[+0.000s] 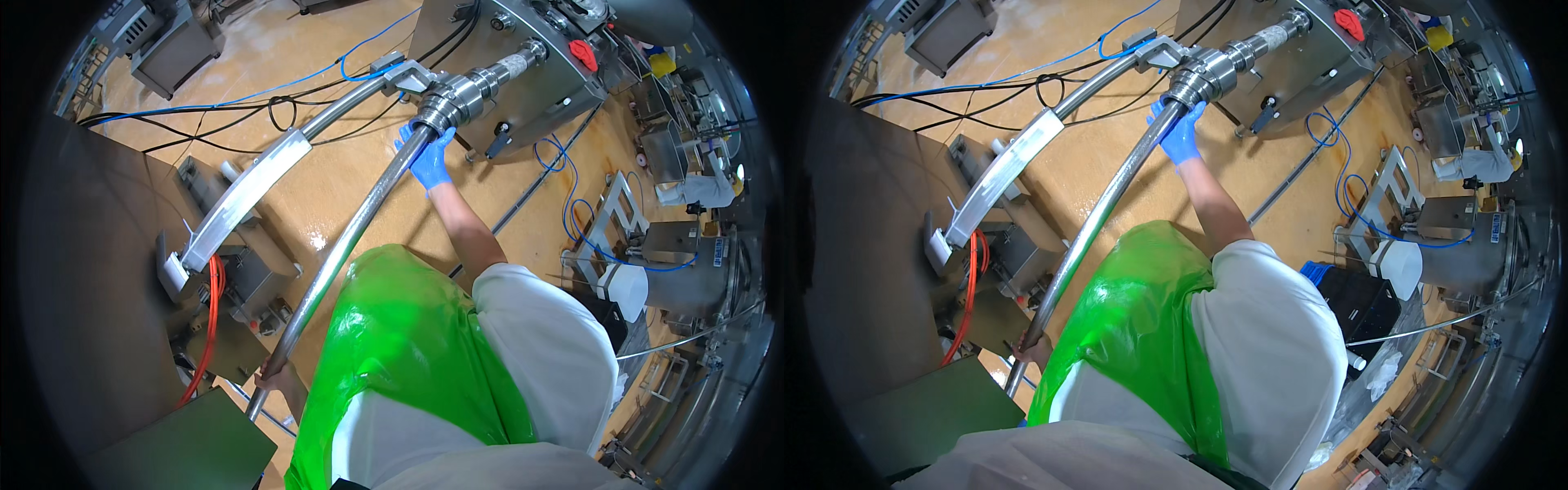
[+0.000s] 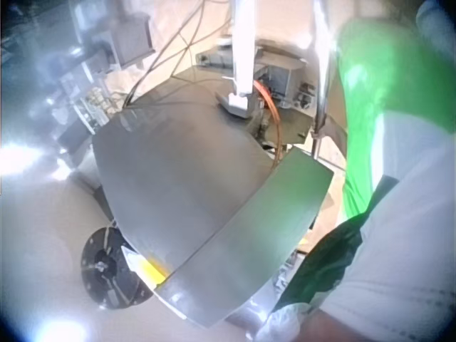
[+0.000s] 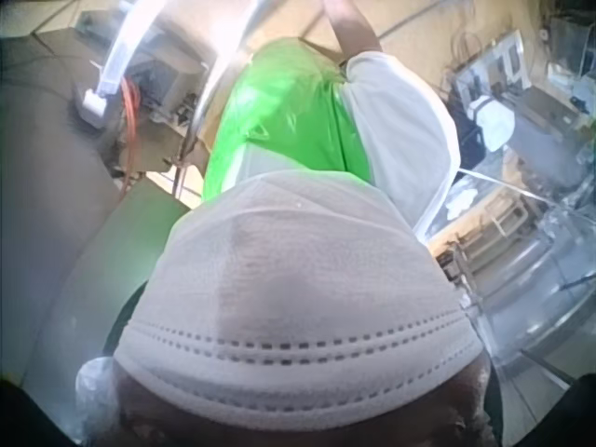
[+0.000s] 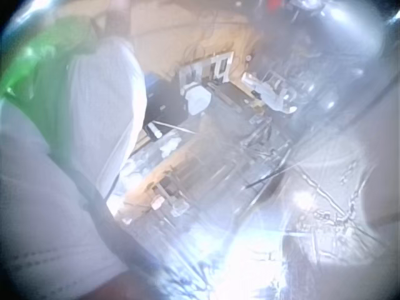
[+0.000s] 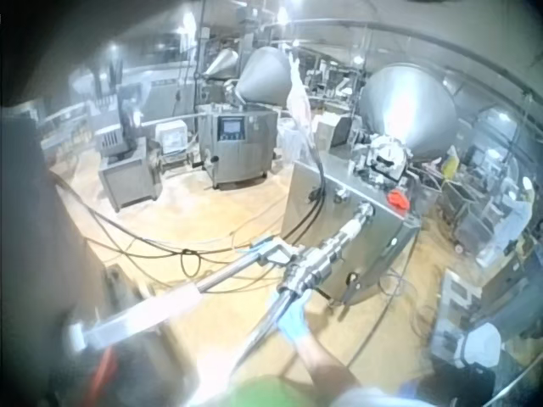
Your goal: The person connects a blue hose to a metal fitting, then attaches a cylindrical metal component to a machine. They use a wrench to tighten the connection and later attach a long metal rod to the assembly.
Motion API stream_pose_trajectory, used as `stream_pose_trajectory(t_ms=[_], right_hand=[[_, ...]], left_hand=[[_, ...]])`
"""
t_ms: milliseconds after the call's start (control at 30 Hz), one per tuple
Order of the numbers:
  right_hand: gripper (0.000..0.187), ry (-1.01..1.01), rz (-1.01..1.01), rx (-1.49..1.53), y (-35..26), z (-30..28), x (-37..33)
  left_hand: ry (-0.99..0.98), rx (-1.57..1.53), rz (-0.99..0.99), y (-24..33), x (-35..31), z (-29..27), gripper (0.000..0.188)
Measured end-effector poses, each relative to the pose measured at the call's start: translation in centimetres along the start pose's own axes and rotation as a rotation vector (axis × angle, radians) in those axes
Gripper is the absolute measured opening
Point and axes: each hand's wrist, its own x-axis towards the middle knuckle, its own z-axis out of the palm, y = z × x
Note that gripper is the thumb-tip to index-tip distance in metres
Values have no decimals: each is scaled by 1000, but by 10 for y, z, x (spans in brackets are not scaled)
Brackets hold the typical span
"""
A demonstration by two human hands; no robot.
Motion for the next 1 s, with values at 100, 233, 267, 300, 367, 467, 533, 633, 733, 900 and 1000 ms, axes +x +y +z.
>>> stream_pose_trajectory(t_ms=[100,233,267,300,367,467,533,633,733,900,1000], right_hand=[[73,216,-174,-75,-2,-15,9],[65,284,-297,-312,-11,-28,50],[63,324,-312,-442,-9,-31,50],[59,304,-296,-449,-6,-24,49],[56,229,-221,-320,-10,-26,47],[80,71,-41,129,2,-7,25],[88,94,-24,110,1,-6,19],[90,209,-199,-27,2,-4,24],[75,305,-311,-171,-3,-21,41],[69,304,-300,-282,-11,-18,55],[83,155,-153,-57,-3,-11,38]], left_hand=[[-28,43,10,7,14,0,24],[-168,26,-34,-16,4,0,25],[-148,22,-32,-19,4,1,25],[-125,11,-15,-16,6,1,25],[-125,20,11,-15,9,1,26],[-157,25,59,-14,10,-1,27],[-158,11,49,-13,11,-3,26],[-195,28,24,-12,19,-5,24],[-109,-44,7,-15,24,-9,22],[-160,19,48,-21,9,0,22],[-231,28,99,-17,35,-12,23]])
